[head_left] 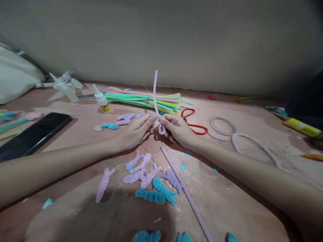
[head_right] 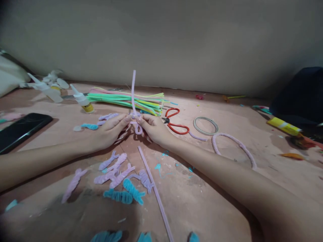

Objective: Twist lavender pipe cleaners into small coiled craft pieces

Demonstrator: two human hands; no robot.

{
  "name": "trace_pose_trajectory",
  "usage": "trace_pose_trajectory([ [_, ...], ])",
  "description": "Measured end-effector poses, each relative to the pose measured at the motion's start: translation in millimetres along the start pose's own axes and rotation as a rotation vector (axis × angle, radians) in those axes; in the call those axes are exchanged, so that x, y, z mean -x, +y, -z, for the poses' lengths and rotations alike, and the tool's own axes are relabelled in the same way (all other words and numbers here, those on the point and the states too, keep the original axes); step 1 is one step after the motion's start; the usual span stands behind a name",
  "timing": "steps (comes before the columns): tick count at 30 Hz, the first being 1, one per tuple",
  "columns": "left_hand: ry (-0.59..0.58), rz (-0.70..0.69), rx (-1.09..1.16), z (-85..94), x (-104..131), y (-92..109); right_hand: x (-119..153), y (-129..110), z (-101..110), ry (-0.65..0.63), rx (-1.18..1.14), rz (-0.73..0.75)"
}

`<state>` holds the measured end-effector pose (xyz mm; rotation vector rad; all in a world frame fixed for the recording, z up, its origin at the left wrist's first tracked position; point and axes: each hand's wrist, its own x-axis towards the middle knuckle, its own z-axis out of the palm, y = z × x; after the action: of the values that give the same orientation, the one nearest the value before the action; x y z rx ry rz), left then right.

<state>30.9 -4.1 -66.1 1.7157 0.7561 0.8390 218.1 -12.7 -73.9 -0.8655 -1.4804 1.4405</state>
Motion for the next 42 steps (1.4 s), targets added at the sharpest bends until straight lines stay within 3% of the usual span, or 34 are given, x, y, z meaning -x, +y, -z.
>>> trace_pose_trajectory([
  [6, 0.043, 0.108, 0.152, 1.8, -4.2, -2.2, 2.8, 1.4, -0.3, -0.054, 0.075, 0.033],
  [14, -0.096, 0.050, 0.119, 0.2, -1.5, 1.2, 1.9, -1.1, -0.6, -0.018, 0.002, 0.048],
  [19, -0.059, 0.102, 0.156, -2.2, -1.5, 0.8, 1.0, -0.9, -0.1, -0.057, -0.012, 0.112],
  [21, -0.026, 0.078, 0.113, -1.8, -2.0, 0.8, 0.9, -0.7, -0.1, -0.068, -0.017, 0.112],
  [26, 0.000, -0.158, -0.232, 0.4, 1.4, 6.9, 1.2, -0.8, 0.6, -0.049, -0.029, 0.072],
  [28, 0.011, -0.168, -0.294, 0.4, 4.0, 7.8, 0.9, -1.0, 0.4, -0.021, -0.020, 0.072],
  [34, 0.115, -0.072, -0.138, -2.6, 6.0, 1.5, 0.0, 0.4, -2.1, 0.082, 0.036, 0.070],
  [42, -0.002, 0.061, 0.087, 3.9, -2.3, -4.6, 3.1, -3.8, -3.0, -0.033, 0.068, 0.105],
])
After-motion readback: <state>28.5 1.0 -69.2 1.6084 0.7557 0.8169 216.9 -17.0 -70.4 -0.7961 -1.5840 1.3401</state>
